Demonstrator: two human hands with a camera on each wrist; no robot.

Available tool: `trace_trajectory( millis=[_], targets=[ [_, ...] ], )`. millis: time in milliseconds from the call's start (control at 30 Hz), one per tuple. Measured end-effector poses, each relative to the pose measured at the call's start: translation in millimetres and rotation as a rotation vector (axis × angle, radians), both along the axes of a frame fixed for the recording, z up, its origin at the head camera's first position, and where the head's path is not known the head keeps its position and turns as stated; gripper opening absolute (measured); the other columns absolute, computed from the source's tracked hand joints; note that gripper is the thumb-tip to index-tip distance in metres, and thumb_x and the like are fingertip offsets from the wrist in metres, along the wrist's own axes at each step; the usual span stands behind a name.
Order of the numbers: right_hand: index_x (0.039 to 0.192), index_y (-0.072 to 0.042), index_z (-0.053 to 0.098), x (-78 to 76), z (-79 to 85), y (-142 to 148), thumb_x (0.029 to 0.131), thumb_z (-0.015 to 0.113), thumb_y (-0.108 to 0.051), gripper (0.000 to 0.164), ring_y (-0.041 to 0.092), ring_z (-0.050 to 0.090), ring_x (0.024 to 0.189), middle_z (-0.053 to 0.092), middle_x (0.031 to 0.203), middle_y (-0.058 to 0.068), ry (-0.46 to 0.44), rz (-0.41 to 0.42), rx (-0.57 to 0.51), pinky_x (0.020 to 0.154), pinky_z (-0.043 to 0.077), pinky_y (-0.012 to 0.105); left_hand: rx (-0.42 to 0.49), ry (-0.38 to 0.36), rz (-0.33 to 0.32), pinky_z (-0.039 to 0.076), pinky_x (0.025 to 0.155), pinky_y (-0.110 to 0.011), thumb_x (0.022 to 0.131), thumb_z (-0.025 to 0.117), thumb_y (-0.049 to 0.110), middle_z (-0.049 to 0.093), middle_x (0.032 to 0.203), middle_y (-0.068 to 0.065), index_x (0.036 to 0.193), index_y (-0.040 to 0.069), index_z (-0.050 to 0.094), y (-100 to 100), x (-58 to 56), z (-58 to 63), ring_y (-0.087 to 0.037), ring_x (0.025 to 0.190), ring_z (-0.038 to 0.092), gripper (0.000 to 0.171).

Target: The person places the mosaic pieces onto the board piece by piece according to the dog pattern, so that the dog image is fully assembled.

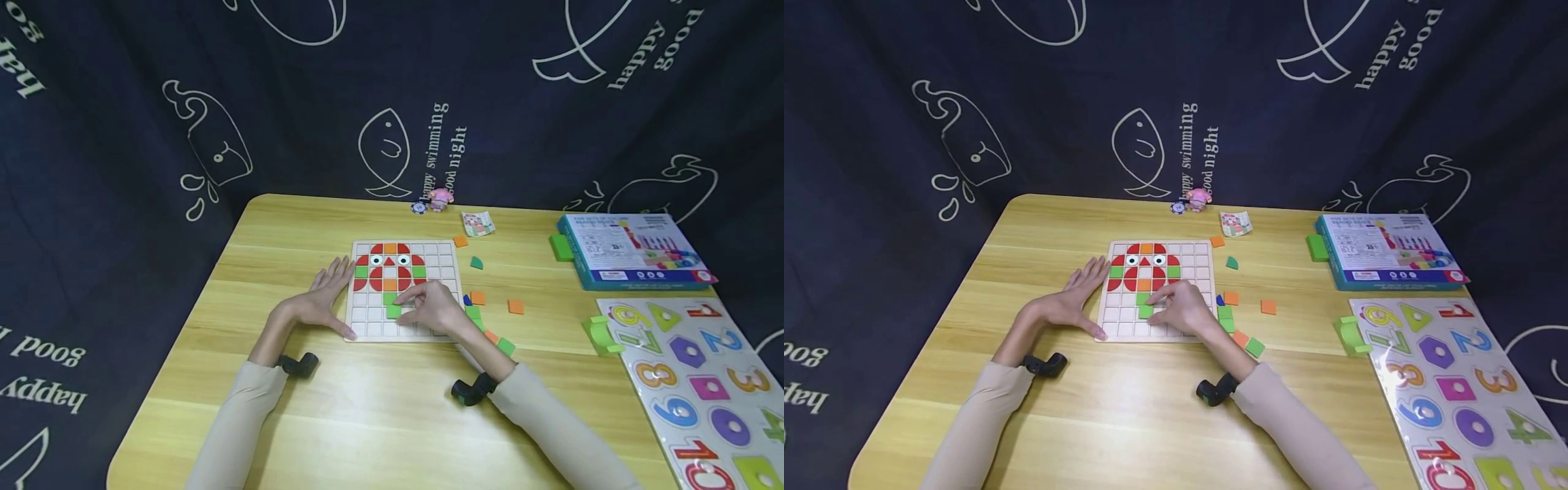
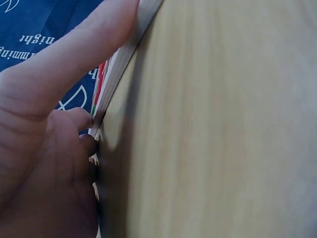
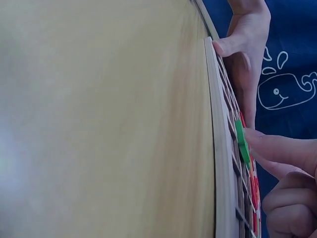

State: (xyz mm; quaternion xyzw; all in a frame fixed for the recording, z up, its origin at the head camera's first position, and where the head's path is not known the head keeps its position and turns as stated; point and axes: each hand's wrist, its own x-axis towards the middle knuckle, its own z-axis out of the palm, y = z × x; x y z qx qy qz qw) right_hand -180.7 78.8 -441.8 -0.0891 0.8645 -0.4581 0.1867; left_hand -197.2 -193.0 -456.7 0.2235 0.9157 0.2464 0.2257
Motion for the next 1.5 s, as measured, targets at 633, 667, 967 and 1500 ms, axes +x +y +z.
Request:
trace_trajectory(
  millis=[633,667,967,1500],
  targets=[
    [0.102,-0.018,0.077,-4.0,-3.7,6,0.072,0.085,-0.015,0.031,0.015,0.026,0.050,0.029,0.052,-0.004,-0.052,0.124,-0.063,0.048,0.022,0.022,-0.005,0.012,-0.004,-0.010,0.122,-0.053,0.057,0.084,0.062,-0.023,0.161,-0.010,0.155,0.013,-0.012,0,0.6,-2.4,-0.031,0.149,-0.023,0.145],
    [0.104,-0.018,0.077,-4.3,-2.6,9,0.073,0.084,-0.015,0.032,0.015,0.027,0.051,0.029,0.052,-0.004,-0.049,0.134,-0.067,0.048,0.022,0.022,-0.003,0.015,-0.004,-0.010,0.122,-0.054,0.057,0.084,0.062,-0.022,0.161,-0.011,0.155,0.013,-0.012,0,0.4,-2.5,-0.031,0.149,-0.023,0.145],
    [0.113,-0.017,0.073,-12.5,14.7,64,0.080,0.078,-0.020,0.033,0.015,0.029,0.052,0.034,0.057,-0.001,-0.009,0.022,-0.007,0.046,0.023,0.021,0.012,0.003,0.003,-0.010,0.122,-0.054,0.056,0.085,0.061,-0.023,0.161,-0.010,0.155,0.014,-0.011,0,0.4,-1.9,-0.030,0.149,-0.023,0.146],
    [0.111,-0.013,0.073,-8.6,6.3,152,0.081,0.078,-0.020,0.031,0.012,0.030,0.053,0.033,0.056,-0.005,-0.048,-0.111,0.075,0.049,0.025,0.025,0.012,0.012,-0.001,-0.009,0.123,-0.052,0.057,0.084,0.061,-0.023,0.161,-0.009,0.155,0.015,-0.011,0,1.0,-4.1,-0.029,0.149,-0.023,0.144]
  ],
)
